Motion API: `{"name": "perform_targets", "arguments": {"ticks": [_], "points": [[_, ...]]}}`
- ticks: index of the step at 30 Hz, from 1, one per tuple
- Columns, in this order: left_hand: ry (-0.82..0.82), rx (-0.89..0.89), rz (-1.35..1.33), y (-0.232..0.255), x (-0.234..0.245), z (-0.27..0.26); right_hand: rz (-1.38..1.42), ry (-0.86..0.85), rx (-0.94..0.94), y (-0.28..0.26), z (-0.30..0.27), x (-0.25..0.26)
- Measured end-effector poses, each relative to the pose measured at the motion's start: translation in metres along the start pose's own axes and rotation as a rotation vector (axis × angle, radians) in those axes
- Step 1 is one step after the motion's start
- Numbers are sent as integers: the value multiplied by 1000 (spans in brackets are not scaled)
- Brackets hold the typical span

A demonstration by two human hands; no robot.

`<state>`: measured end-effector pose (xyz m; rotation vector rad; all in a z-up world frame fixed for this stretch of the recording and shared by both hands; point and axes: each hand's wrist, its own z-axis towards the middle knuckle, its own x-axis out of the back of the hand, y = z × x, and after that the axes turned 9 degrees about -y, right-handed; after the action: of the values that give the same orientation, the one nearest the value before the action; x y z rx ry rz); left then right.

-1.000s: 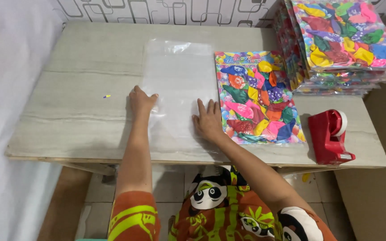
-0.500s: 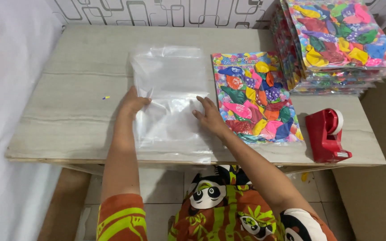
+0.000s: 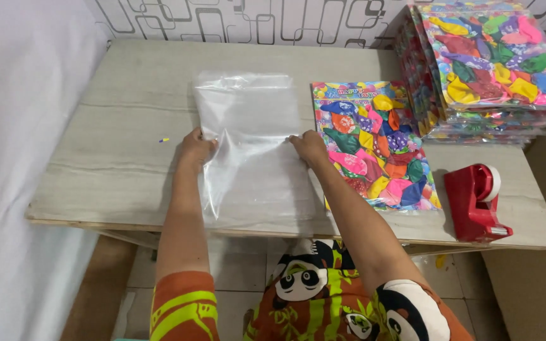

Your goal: Packing balloon sets and decorative cardboard inserts into clear plastic bags.

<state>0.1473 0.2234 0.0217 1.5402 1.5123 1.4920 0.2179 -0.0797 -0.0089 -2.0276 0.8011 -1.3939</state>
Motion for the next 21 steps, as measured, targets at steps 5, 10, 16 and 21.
{"name": "perform_targets", "arguments": {"ticks": [5, 10, 16, 21], "points": [[-49, -151, -129, -7, 8, 13, 272, 65, 77, 35, 58, -11], [67, -276, -135, -39, 4, 86, 476, 75, 147, -5, -1, 11], [-59, -305, 557, 3, 0, -28, 112, -26, 150, -10, -24, 27], [-487, -577, 715, 3, -19, -104, -116, -32, 236, 5, -28, 20]]}}
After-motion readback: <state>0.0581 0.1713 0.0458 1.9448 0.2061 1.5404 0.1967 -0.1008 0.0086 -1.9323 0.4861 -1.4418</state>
